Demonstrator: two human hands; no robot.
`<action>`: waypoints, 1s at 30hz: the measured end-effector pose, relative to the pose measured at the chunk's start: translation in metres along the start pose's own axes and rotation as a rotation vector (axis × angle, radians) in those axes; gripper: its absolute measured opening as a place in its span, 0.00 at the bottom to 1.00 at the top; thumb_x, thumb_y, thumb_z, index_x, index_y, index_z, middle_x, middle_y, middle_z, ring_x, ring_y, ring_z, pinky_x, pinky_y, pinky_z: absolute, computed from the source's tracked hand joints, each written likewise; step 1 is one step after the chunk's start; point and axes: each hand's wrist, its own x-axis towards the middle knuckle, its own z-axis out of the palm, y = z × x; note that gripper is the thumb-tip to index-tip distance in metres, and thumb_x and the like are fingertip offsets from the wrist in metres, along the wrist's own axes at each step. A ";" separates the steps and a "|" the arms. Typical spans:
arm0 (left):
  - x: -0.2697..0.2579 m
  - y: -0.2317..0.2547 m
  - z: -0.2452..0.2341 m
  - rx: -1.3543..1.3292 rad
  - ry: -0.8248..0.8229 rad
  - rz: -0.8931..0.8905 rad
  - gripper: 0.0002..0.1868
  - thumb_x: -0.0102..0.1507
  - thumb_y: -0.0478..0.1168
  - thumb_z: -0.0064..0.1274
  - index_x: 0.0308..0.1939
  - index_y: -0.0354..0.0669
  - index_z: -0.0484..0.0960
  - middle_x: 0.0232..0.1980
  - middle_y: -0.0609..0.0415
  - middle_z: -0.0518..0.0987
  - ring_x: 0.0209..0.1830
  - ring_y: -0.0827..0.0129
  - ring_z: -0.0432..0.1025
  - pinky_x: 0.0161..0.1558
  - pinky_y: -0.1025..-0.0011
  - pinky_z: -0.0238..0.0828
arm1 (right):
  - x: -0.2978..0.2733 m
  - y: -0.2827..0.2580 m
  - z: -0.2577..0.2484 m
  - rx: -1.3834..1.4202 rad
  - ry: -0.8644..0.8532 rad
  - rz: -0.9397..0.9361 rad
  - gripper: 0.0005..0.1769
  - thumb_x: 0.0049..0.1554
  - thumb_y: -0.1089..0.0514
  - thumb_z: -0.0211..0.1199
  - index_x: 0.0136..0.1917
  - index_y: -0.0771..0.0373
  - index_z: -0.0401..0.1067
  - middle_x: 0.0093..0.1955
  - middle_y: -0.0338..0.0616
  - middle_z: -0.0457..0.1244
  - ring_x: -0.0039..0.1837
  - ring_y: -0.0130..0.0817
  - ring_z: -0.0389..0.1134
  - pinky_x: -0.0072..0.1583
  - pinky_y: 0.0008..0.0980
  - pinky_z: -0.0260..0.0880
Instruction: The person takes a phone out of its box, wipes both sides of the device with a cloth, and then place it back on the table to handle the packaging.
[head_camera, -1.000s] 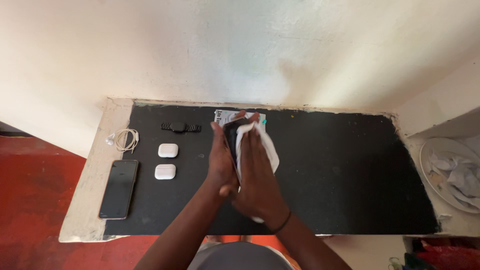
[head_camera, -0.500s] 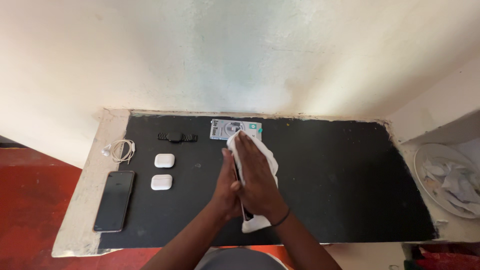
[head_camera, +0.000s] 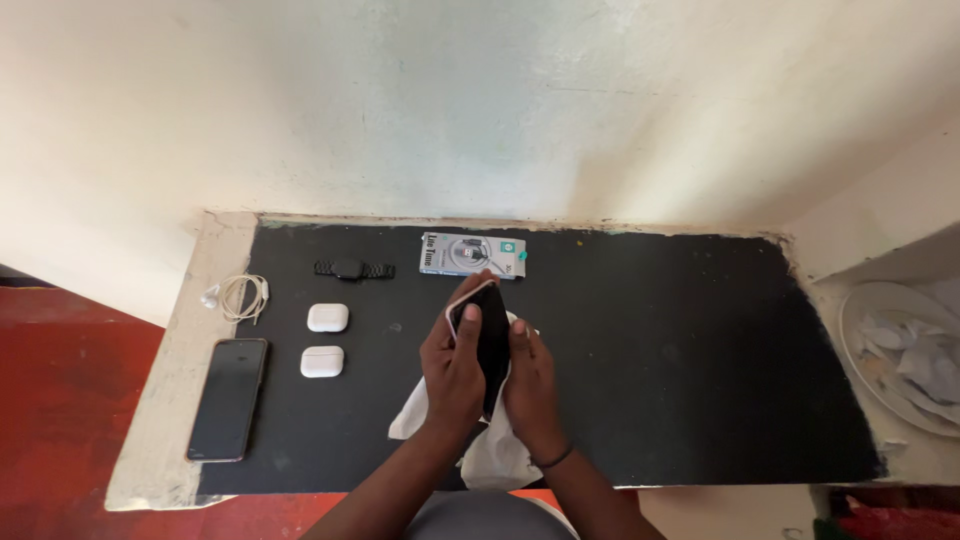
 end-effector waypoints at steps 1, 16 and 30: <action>0.001 -0.001 0.000 -0.008 0.001 0.053 0.26 0.74 0.45 0.44 0.71 0.31 0.72 0.68 0.42 0.78 0.63 0.67 0.73 0.63 0.72 0.69 | -0.004 -0.001 0.003 0.042 0.054 0.019 0.33 0.71 0.38 0.42 0.57 0.70 0.74 0.50 0.49 0.67 0.52 0.33 0.68 0.52 0.33 0.69; 0.032 -0.024 -0.038 0.362 -0.232 0.587 0.30 0.77 0.57 0.41 0.77 0.45 0.60 0.68 0.39 0.73 0.61 0.58 0.74 0.64 0.62 0.72 | -0.007 0.004 0.007 0.252 -0.207 0.514 0.33 0.67 0.35 0.42 0.63 0.64 0.72 0.57 0.48 0.69 0.57 0.34 0.70 0.59 0.36 0.72; 0.026 -0.020 -0.058 0.230 -0.465 0.080 0.71 0.61 0.77 0.52 0.84 0.46 0.21 0.68 0.42 0.77 0.69 0.55 0.73 0.68 0.59 0.67 | 0.011 -0.064 -0.004 -0.789 -0.139 -0.600 0.19 0.65 0.55 0.59 0.65 0.64 0.76 0.44 0.48 0.57 0.42 0.40 0.64 0.44 0.38 0.68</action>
